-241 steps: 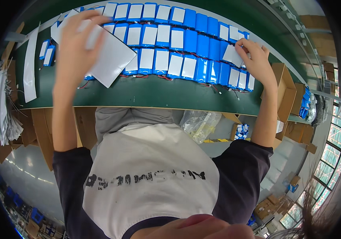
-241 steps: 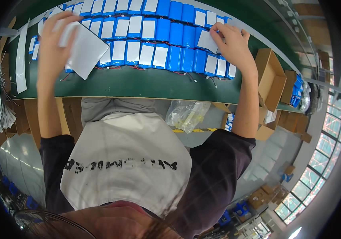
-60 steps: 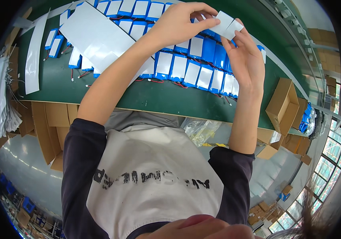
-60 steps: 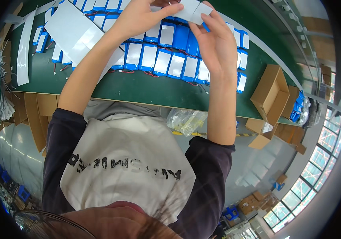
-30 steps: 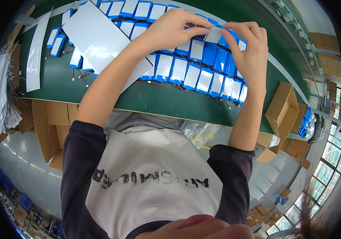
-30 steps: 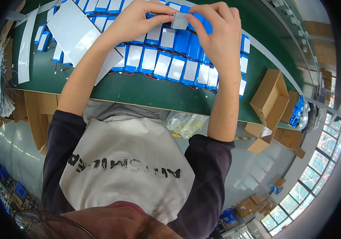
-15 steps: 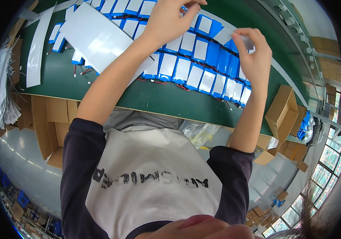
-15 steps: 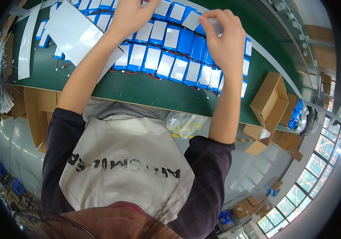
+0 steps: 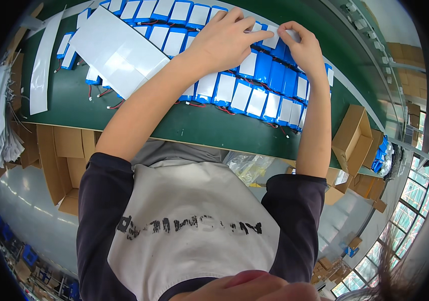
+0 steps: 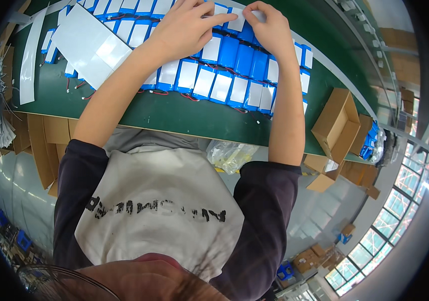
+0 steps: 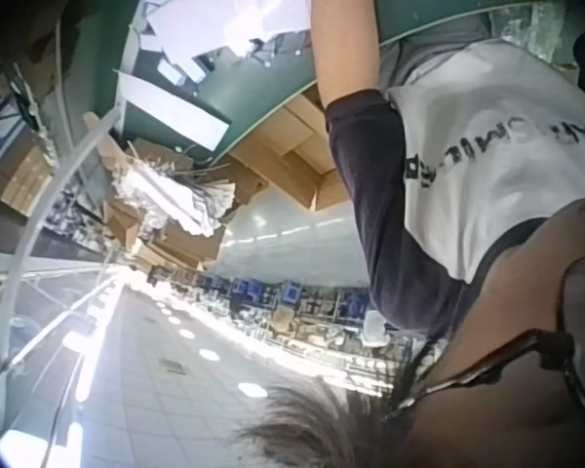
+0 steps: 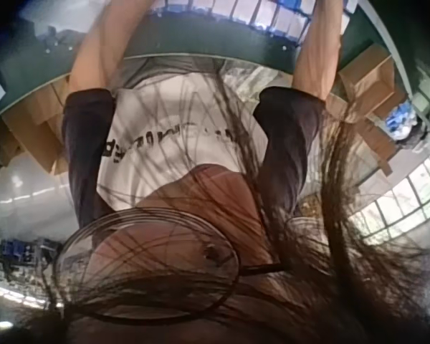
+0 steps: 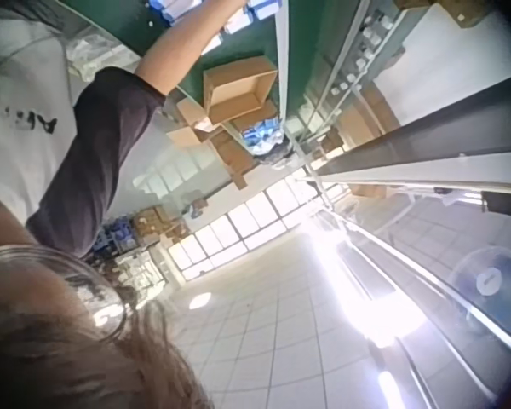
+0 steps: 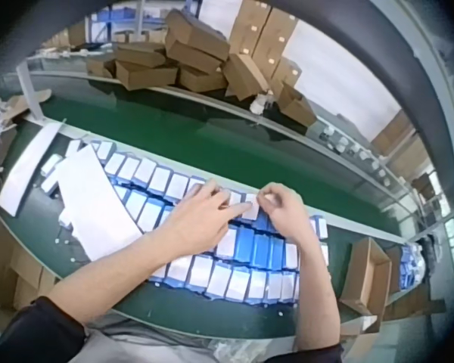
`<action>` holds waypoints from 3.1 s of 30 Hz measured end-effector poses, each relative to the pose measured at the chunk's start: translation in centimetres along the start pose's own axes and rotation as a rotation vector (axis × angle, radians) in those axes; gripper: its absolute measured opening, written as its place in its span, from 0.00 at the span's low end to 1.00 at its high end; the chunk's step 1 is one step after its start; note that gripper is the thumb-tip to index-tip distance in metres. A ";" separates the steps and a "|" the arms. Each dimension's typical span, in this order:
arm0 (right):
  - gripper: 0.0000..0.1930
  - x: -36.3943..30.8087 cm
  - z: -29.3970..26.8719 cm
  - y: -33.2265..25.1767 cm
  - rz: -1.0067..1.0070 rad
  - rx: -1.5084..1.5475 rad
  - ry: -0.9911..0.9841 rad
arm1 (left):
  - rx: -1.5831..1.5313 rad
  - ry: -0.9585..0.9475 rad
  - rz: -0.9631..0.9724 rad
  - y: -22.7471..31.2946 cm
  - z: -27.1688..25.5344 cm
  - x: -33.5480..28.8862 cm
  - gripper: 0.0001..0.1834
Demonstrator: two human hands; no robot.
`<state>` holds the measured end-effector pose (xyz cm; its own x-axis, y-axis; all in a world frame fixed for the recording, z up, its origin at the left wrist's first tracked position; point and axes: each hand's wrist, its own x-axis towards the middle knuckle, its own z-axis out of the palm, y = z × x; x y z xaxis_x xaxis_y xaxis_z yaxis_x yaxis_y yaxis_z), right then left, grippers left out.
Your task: The person applies white rectangular labels to blue rectangular battery cells arranged in rows on a green workbench. They peel each label from a backing sheet and press it onto the surface of the cells one by one.
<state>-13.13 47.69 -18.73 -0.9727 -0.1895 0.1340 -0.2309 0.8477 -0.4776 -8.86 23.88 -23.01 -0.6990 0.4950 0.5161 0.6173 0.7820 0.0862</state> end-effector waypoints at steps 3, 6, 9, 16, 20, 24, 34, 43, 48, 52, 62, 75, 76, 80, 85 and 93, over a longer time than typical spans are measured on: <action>0.13 0.0 0.0 0.1 0.039 0.080 0.002 | -0.191 0.014 -0.011 -0.4 -2.5 0.2 0.26; 0.13 -0.1 0.4 -0.3 -0.021 0.060 -0.004 | -0.271 -0.004 -0.027 -0.6 -3.1 0.2 0.26; 0.13 0.4 1.3 0.4 -0.113 -0.065 0.035 | -0.250 -0.007 -0.016 -0.4 -2.8 0.1 0.25; 0.10 -0.8 1.2 -1.1 -0.247 -0.368 0.181 | -0.181 -0.055 0.013 -0.3 -2.2 0.7 0.22; 0.09 -2.3 1.1 -3.0 -0.350 -0.338 0.331 | 0.061 -0.040 -0.042 0.6 0.8 0.4 0.24; 0.11 -3.1 -1.2 -1.5 -0.091 0.040 0.368 | 0.078 -0.054 -0.066 1.1 1.4 0.8 0.25; 0.13 -2.5 0.5 1.1 -0.028 0.308 0.109 | 0.027 0.024 -0.020 0.7 1.2 0.5 0.25; 0.13 -2.9 1.6 0.0 -0.165 -0.059 0.224 | -0.021 -0.071 0.087 1.2 1.0 0.2 0.21; 0.15 -2.0 2.5 -1.3 -0.221 -0.058 0.385 | -0.050 -0.023 0.113 0.7 0.7 0.0 0.24; 0.15 -1.2 2.6 0.0 -0.166 -0.009 0.229 | -0.118 0.007 0.210 0.6 -0.2 0.3 0.30; 0.17 -2.9 1.9 -0.7 -0.110 -0.029 0.137 | -0.580 0.537 -0.371 -9.6 -17.6 -12.6 0.17; 0.20 -3.6 1.5 -0.2 -0.073 -0.125 0.061 | -0.228 0.596 -0.985 -25.0 -38.0 -33.5 0.18; 0.20 -3.6 1.5 0.0 -0.071 -0.135 0.065 | -0.217 0.551 -1.008 -25.6 -37.9 -33.7 0.19; 0.20 -3.8 1.4 -0.9 -0.045 -0.128 0.065 | -0.033 0.305 -0.978 -29.0 -37.5 -34.5 0.22; 0.20 -3.7 1.6 -0.2 -0.068 -0.132 0.067 | 0.231 0.060 -0.914 -34.6 -36.2 -35.0 0.23; 0.20 -3.8 1.7 0.1 -0.133 -0.138 0.102 | 0.294 -0.103 -1.085 -35.6 -35.4 -32.1 0.19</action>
<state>-9.49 47.68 -20.78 -0.9249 -0.2593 0.2782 -0.3451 0.8796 -0.3275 4.39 -33.31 -12.47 -0.8489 -0.4822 0.2165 -0.4339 0.8696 0.2357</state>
